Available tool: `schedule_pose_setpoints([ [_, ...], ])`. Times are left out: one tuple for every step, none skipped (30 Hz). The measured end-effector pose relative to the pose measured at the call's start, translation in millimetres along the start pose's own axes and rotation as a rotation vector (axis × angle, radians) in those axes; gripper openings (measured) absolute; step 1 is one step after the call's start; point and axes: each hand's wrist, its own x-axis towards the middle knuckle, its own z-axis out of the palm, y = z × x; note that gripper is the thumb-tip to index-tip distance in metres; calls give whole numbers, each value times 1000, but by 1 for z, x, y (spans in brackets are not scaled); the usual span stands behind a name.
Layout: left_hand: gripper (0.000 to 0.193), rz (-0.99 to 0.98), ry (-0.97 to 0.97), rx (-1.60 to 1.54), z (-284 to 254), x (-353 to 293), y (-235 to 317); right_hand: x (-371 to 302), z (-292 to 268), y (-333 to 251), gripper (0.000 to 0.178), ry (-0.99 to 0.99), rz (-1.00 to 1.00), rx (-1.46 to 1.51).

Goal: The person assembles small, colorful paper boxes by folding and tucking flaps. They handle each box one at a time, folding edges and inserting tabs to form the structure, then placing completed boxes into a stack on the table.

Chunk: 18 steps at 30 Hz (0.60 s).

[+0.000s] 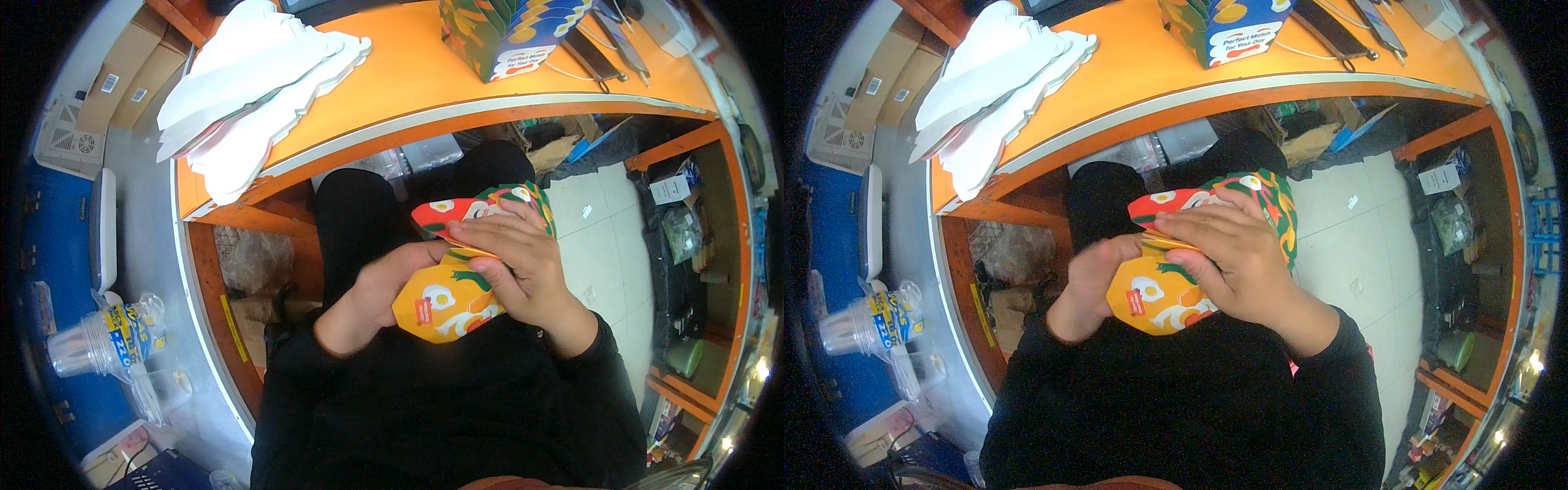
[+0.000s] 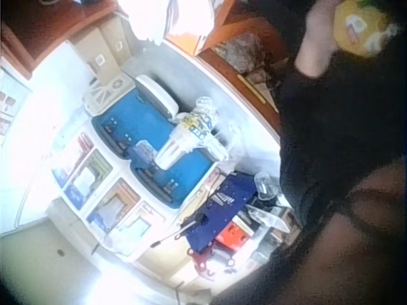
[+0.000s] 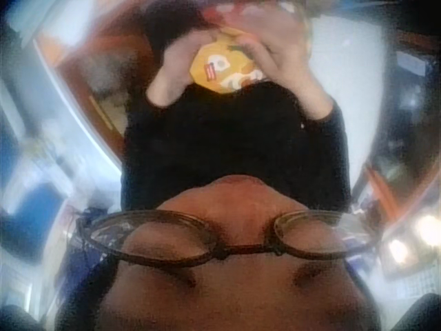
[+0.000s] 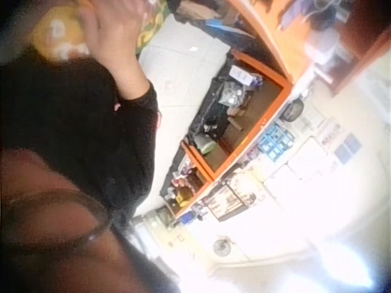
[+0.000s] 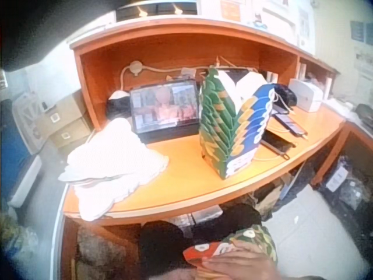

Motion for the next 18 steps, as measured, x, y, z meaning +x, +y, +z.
schedule_pose_setpoints([
  [69, 17, -18, -105, 0, 1, -2, 0, -4, 0, 25, 7, 6, 5],
  [79, 121, -97, -255, 3, 1, -11, 0, -8, 1, 24, 14, 12, 11],
  [89, 223, -179, -402, 5, 3, -15, 0, -12, 5, 28, 96, -22, 46],
  [92, 335, -169, -125, 6, 4, -15, 3, -9, 5, 30, 231, 37, 249],
  [96, 443, -156, 153, 8, 5, -13, 6, -2, 3, 32, 365, 95, 453],
  [85, 492, -170, 404, 17, 5, -3, 9, 2, 3, 35, 501, 159, 645],
  [74, 560, -164, 656, 29, 3, 8, 15, -2, 8, 34, 441, 47, 577],
  [73, 526, -80, 646, 41, -1, 11, 20, -5, 12, 35, 386, -64, 514],
  [71, 500, 2, 638, 51, -5, 13, 28, -5, 0, 33, 366, -53, 559],
  [69, 474, 83, 629, 58, -8, 15, 34, -6, -6, 33, 344, -41, 604],
  [78, 464, 152, 702, 64, -9, 16, 35, -10, 1, 35, 314, -118, 418],
  [77, 453, 139, 662, 66, -12, 16, 35, -12, 7, 36, 261, -195, 308],
  [77, 441, 126, 622, 66, -16, 15, 33, -14, 10, 37, 209, -270, 196],
  [76, 428, 112, 582, 65, -19, 13, 32, -16, 12, 38, 158, -342, 82],
  [65, 439, 134, 564, 53, -16, 9, 31, -14, 11, 40, 117, -352, -11],
  [61, 411, 219, 596, 47, -15, 7, 30, -13, 4, 40, 92, -292, -28],
  [57, 382, 305, 627, 42, -13, 8, 30, -12, -6, 39, 68, -232, -46],
  [53, 349, 386, 652, 32, -8, 4, 29, -10, -9, 39, 42, -165, -69],
])
